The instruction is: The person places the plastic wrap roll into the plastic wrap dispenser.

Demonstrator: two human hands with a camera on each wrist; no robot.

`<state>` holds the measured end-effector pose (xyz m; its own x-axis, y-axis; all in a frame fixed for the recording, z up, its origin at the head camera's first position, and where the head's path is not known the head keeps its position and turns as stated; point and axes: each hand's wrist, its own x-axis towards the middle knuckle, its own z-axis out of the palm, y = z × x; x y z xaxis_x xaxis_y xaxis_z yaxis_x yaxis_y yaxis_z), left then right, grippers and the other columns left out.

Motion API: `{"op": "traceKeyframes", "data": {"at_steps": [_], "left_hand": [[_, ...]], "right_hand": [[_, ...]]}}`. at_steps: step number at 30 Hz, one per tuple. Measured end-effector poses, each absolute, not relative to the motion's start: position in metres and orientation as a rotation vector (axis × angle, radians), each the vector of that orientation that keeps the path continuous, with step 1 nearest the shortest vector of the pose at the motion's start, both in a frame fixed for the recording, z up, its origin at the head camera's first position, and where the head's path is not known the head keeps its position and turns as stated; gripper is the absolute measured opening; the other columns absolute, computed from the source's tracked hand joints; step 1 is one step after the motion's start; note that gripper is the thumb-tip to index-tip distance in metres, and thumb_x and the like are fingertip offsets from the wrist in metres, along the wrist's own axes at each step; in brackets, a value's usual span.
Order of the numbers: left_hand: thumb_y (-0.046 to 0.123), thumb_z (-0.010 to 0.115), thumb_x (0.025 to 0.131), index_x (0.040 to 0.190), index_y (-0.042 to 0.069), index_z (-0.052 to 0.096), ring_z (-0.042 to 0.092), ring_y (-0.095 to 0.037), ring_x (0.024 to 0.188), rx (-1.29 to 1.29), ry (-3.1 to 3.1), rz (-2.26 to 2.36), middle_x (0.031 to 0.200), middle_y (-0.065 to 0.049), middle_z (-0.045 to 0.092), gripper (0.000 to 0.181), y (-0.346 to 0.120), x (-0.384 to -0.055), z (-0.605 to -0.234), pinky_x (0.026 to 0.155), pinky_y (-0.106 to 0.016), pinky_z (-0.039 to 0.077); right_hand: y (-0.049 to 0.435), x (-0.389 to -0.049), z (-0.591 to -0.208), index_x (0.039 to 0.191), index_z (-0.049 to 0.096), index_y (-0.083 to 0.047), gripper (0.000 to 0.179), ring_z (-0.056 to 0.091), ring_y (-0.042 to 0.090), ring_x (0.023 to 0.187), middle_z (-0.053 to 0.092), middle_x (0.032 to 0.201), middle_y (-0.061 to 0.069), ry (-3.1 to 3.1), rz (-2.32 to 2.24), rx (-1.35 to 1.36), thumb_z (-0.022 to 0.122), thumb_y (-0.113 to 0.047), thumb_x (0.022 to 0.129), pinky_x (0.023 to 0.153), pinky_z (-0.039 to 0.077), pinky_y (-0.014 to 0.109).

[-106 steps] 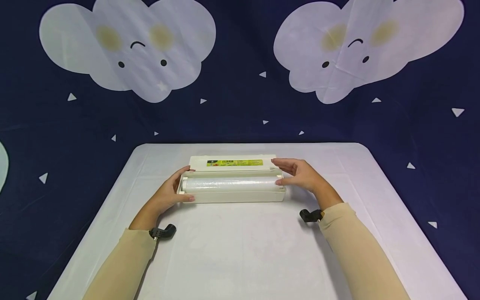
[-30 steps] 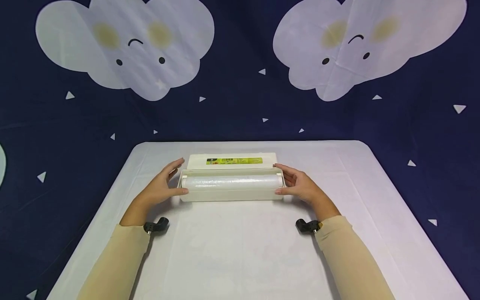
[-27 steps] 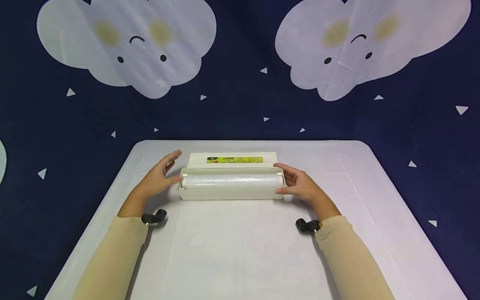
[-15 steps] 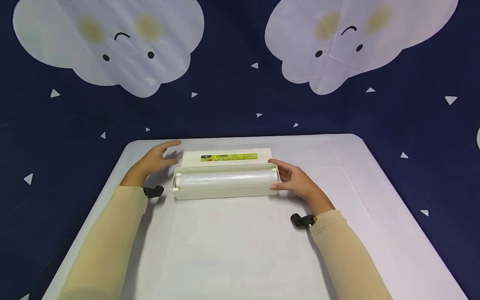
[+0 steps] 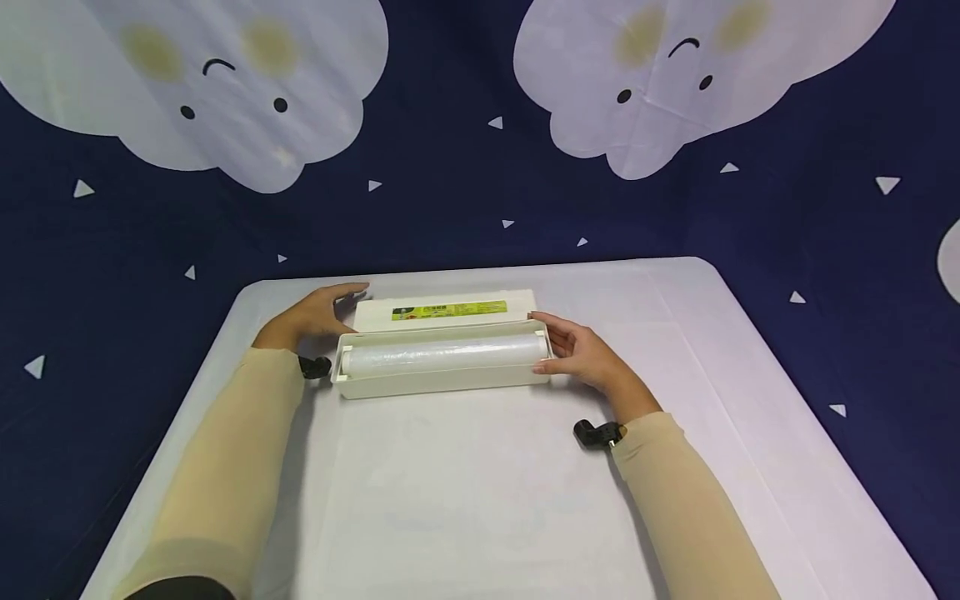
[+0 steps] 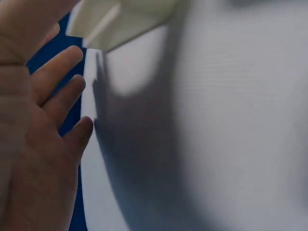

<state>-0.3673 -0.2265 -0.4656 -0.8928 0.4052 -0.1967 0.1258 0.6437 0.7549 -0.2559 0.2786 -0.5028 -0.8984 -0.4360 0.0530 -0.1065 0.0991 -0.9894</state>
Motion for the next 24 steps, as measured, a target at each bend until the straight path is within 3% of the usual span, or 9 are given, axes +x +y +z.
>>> {"op": "traceKeyframes", "data": {"at_steps": [3, 6, 10, 11, 16, 24], "left_hand": [[0.029, 0.109, 0.052, 0.164, 0.022, 0.042, 0.024, -0.028, 0.154, 0.391, 2.470, 1.184, 0.168, -0.008, 0.033, 0.130, -0.223, -0.364, -0.472, 0.123, -0.050, 0.020], [0.047, 0.106, 0.054, 0.164, 0.026, 0.041, 0.011, -0.030, 0.157, 0.417, 2.539, 1.101, 0.170, -0.006, 0.029, 0.129, -0.217, -0.364, -0.480, 0.123, -0.057, 0.005], [0.062, 0.099, 0.060, 0.166, 0.034, 0.036, -0.007, -0.024, 0.158, 0.443, 2.594, 1.012, 0.174, 0.002, 0.017, 0.126, -0.210, -0.364, -0.489, 0.119, -0.056, -0.015], [0.062, 0.097, 0.062, 0.166, 0.034, 0.035, -0.006, -0.022, 0.158, 0.459, 2.594, 1.010, 0.174, 0.003, 0.016, 0.124, -0.208, -0.363, -0.489, 0.119, -0.054, -0.015], [0.052, 0.097, 0.071, 0.164, 0.028, 0.041, 0.001, -0.022, 0.159, 0.517, 2.591, 1.052, 0.172, 0.004, 0.025, 0.112, -0.203, -0.361, -0.487, 0.122, -0.053, -0.008], [0.038, 0.104, 0.064, 0.157, 0.027, 0.054, 0.033, -0.026, 0.151, 0.369, 2.520, 1.318, 0.162, 0.002, 0.045, 0.106, -0.207, -0.357, -0.492, 0.121, -0.053, 0.024]], "right_hand": [[0.278, -0.256, -0.502, 0.162, 0.040, -0.007, 0.099, 0.035, 0.030, 0.151, 0.038, 0.165, 0.015, 2.107, -1.887, -0.538, 0.091, 0.004, 0.079, 0.110, 0.041, 0.031], [0.278, -0.256, -0.503, 0.163, 0.039, -0.006, 0.099, 0.034, 0.030, 0.151, 0.037, 0.165, 0.016, 2.092, -1.898, -0.537, 0.090, 0.006, 0.079, 0.110, 0.042, 0.032], [0.277, -0.256, -0.503, 0.163, 0.039, -0.006, 0.099, 0.034, 0.030, 0.151, 0.037, 0.165, 0.016, 2.091, -1.902, -0.532, 0.090, 0.005, 0.078, 0.110, 0.041, 0.031], [0.278, -0.255, -0.502, 0.162, 0.039, -0.006, 0.099, 0.034, 0.030, 0.151, 0.037, 0.165, 0.016, 2.091, -1.906, -0.529, 0.091, 0.005, 0.078, 0.110, 0.041, 0.031], [0.279, -0.255, -0.503, 0.162, 0.038, -0.003, 0.099, 0.034, 0.030, 0.151, 0.036, 0.165, 0.018, 2.080, -1.926, -0.537, 0.090, 0.008, 0.078, 0.110, 0.042, 0.031], [0.276, -0.254, -0.505, 0.163, 0.039, -0.006, 0.098, 0.035, 0.028, 0.151, 0.038, 0.165, 0.016, 2.088, -1.918, -0.531, 0.090, 0.006, 0.079, 0.110, 0.041, 0.030]]}}
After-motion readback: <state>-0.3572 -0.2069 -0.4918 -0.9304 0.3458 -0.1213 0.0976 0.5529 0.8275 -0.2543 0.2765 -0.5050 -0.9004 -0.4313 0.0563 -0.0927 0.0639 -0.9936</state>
